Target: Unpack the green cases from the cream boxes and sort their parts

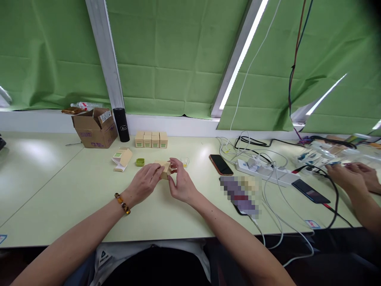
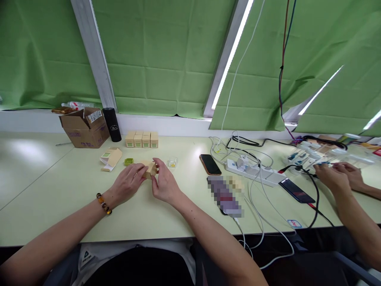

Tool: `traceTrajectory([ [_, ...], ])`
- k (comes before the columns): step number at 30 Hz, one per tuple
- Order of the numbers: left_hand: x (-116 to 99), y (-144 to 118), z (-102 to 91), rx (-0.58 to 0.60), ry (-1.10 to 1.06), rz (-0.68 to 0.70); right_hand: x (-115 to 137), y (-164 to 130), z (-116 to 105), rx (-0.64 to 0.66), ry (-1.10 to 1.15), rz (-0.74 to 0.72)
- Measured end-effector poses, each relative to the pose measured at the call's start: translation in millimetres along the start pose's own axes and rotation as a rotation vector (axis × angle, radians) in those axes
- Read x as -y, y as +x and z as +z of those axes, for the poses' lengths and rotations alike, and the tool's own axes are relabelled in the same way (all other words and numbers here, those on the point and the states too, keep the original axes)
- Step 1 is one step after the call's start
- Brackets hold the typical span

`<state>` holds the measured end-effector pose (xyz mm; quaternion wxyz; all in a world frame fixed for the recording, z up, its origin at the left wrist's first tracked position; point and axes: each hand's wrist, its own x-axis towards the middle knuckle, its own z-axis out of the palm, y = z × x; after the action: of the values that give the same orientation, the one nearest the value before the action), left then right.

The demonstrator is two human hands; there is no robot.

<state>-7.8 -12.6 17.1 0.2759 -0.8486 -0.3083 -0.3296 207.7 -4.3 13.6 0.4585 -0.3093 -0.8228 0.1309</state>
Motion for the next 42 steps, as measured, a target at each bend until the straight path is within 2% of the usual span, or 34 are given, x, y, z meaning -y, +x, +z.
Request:
traceTrajectory([
  [5,-2,1,1.9,0.031,0.027,0.02,-1,0,3,0.001,-0.046,0.021],
  [11,-4,0,5.5,0.077,-0.016,-0.05,-6,1,6,-0.04,-0.066,0.064],
  [19,3,-6,11.8,0.057,-0.276,-0.245,-13,5,2,-0.194,0.132,0.155],
  [23,2,-7,12.3,0.053,-0.386,-0.276,-14,8,0,-0.255,0.13,0.168],
  [26,-1,-4,9.9,0.087,-0.422,-0.31,-15,12,-8,-0.342,0.037,0.128],
  [29,-4,-1,7.4,0.097,-0.421,-0.337,-18,15,-16,-0.41,-0.166,0.043],
  [31,-5,0,6.6,0.103,-0.418,-0.342,-21,15,-18,-0.395,-0.296,-0.028],
  [33,-6,0,6.6,0.105,-0.417,-0.346,-23,14,-17,-0.325,-0.369,-0.091],
  [37,-5,-1,8.5,0.105,-0.395,-0.345,-22,11,-11,-0.199,-0.401,-0.154],
  [42,-4,-3,11.5,0.101,-0.348,-0.359,-18,9,-12,-0.258,-0.331,-0.187],
])
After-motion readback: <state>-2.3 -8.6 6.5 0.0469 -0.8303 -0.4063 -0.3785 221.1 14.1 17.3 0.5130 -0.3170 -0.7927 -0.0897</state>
